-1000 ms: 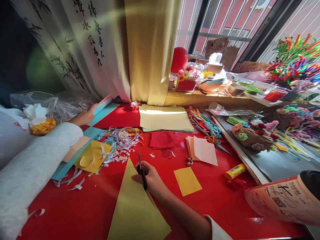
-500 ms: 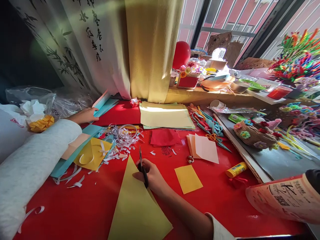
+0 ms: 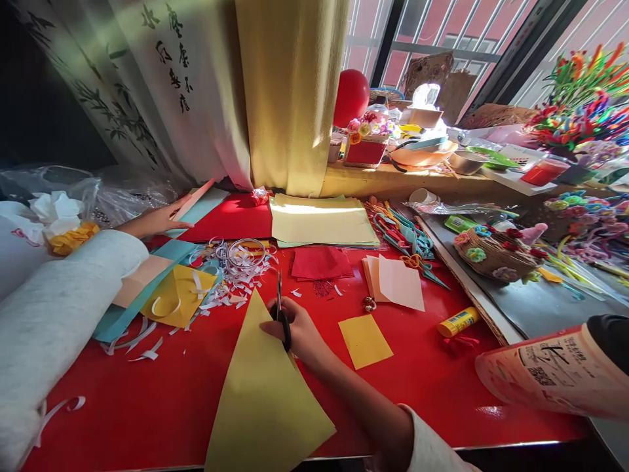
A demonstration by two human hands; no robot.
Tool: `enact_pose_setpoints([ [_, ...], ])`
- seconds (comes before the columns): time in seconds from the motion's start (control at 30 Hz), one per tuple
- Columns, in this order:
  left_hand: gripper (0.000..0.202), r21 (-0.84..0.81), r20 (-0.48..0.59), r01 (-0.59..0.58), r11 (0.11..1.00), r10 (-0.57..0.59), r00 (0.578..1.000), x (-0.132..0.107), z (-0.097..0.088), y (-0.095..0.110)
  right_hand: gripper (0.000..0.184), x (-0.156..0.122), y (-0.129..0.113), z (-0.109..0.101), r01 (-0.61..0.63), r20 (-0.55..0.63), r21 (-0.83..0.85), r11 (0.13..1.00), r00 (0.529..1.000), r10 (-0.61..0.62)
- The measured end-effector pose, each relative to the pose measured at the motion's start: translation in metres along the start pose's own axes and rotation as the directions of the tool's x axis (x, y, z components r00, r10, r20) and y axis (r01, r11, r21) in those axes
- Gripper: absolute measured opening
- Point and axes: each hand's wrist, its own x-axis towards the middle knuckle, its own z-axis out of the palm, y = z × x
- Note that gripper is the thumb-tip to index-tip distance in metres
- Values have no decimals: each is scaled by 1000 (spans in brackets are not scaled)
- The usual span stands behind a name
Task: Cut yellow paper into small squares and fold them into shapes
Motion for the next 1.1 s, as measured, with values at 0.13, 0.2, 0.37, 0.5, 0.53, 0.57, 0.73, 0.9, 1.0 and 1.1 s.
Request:
enact_pose_setpoints([
  [0.13,59,101,-129,-40,994,53,990,0,-7,29,31,-2,-13,-5,93,-101,71,993,991,-86],
  [0.2,36,107,-219,-83,991,105,970,1,-12,53,31,-1,-20,-9,135,-136,97,986,983,-121],
  [0.37,33,-59,-451,-279,958,224,864,-35,11,135,30,-3,-39,-18,210,-188,134,969,965,-183],
  [0.5,41,-287,53,-72,955,90,994,-109,57,179,31,-7,-47,-24,315,-194,119,942,938,-289],
  [0.53,46,-276,267,40,960,36,963,-128,67,182,31,-7,-46,-25,337,-195,114,935,930,-311],
  [0.57,50,-247,463,132,960,-3,886,-145,76,181,31,-7,-45,-26,364,-204,110,925,919,-337],
  [0.73,35,-107,815,228,968,-46,577,-187,100,149,32,0,-34,-33,437,-272,27,899,869,-414],
  [0.9,29,-262,602,327,908,-111,791,-174,88,115,32,3,-42,-51,443,-322,57,895,856,-404],
  [1.0,30,-525,294,281,803,-139,946,-162,76,103,29,-1,-52,-60,481,-331,160,862,849,-413],
  [1.1,27,-714,126,219,664,-186,974,-156,71,102,38,1,-53,-63,509,-389,-37,860,786,-481],
])
